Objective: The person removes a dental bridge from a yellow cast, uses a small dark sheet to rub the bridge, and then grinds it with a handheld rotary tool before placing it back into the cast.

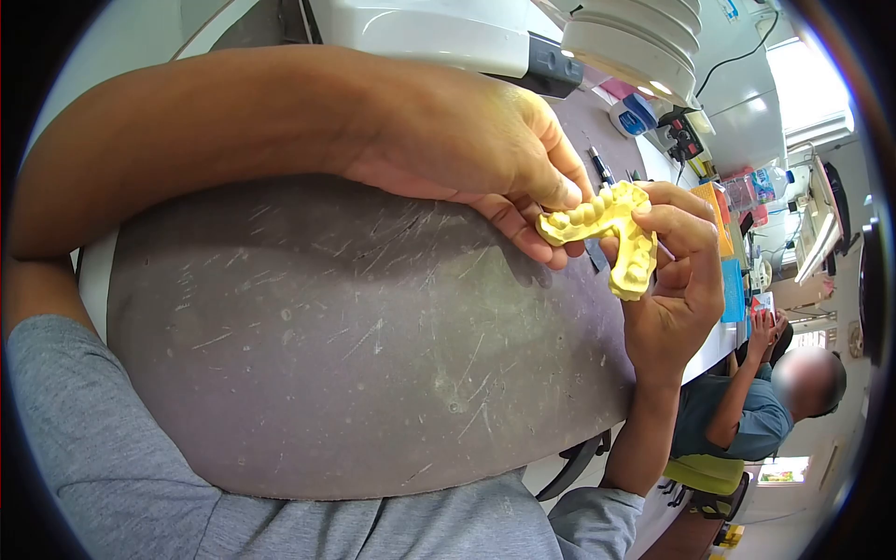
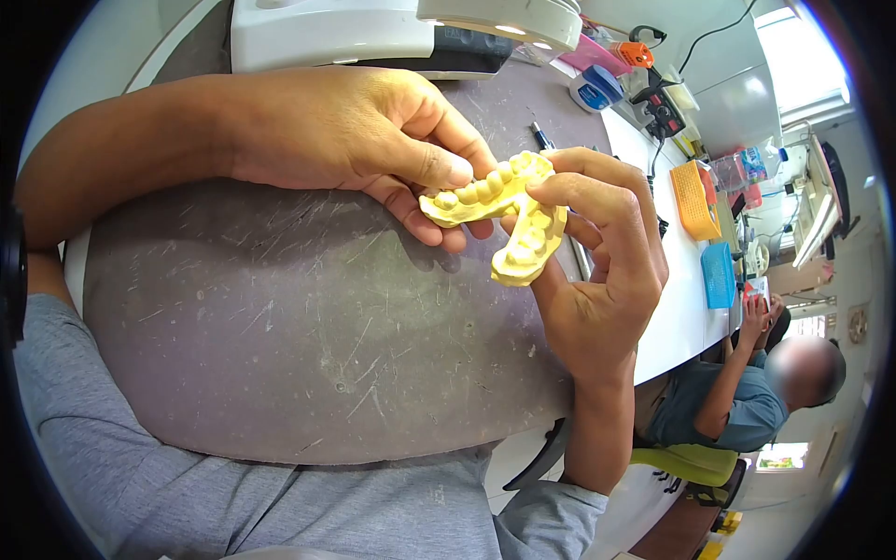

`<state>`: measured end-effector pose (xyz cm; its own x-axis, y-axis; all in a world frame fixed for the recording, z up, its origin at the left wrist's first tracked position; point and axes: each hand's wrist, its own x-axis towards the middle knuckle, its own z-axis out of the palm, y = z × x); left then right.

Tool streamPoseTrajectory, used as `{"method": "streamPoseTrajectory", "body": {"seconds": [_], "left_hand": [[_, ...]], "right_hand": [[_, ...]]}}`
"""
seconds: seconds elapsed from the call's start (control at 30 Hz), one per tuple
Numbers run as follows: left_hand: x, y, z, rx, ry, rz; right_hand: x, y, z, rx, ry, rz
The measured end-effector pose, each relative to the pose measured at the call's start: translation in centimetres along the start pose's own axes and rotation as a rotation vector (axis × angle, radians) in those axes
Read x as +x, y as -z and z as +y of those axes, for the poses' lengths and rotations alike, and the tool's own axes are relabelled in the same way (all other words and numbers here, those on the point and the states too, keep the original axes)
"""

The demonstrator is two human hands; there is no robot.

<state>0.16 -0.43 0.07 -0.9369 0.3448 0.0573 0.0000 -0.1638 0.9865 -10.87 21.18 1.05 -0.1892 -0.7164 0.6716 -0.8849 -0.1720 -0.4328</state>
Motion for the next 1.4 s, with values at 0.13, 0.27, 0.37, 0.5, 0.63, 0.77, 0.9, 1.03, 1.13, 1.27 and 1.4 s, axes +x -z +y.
{"method": "streamPoseTrajectory", "body": {"seconds": [0.13, 0.27, 0.37, 0.5, 0.63, 0.77, 0.9, 1.03, 1.13, 1.27, 1.4], "left_hand": [[0.0, 0.0, 0.1, -0.018, 0.000, -0.027], [-0.2, -0.1, 0.3, 0.009, 0.011, 0.009], [-0.2, -0.4, 0.2, 0.016, -0.005, 0.024], [-0.2, -0.6, -0.2, -0.015, -0.057, 0.074], [-0.4, -0.7, -0.1, -0.008, -0.028, 0.178], [-0.4, -0.9, -0.3, 0.001, -0.048, 0.192], [-0.3, -0.7, -0.2, 0.021, -0.045, 0.170], [-0.3, -0.6, -0.4, -0.004, -0.103, 0.092], [0.0, -0.7, -0.6, 0.108, -0.203, 0.026], [0.0, -1.2, -1.0, 0.228, -0.224, 0.119], [0.3, -1.3, -1.2, 0.237, -0.284, 0.150]], "right_hand": [[0.0, 0.0, 0.1, 0.019, 0.000, 0.014], [-0.1, -0.1, 0.2, 0.032, -0.001, 0.014], [0.0, 0.1, 0.3, 0.006, -0.004, -0.003], [0.3, 0.7, 0.5, -0.083, -0.048, -0.091], [-0.1, 1.0, 0.1, -0.143, -0.100, -0.163], [-0.5, 1.4, 0.8, 0.010, -0.207, -0.145], [-0.5, 1.1, 0.8, -0.004, -0.190, -0.120], [-0.3, 1.0, 0.8, 0.026, -0.156, -0.082], [-0.3, 1.0, 0.6, -0.012, -0.142, -0.061], [-0.5, 1.3, -0.2, -0.054, -0.242, 0.082], [-0.3, 1.5, -2.2, 0.160, -0.537, -0.013]]}}
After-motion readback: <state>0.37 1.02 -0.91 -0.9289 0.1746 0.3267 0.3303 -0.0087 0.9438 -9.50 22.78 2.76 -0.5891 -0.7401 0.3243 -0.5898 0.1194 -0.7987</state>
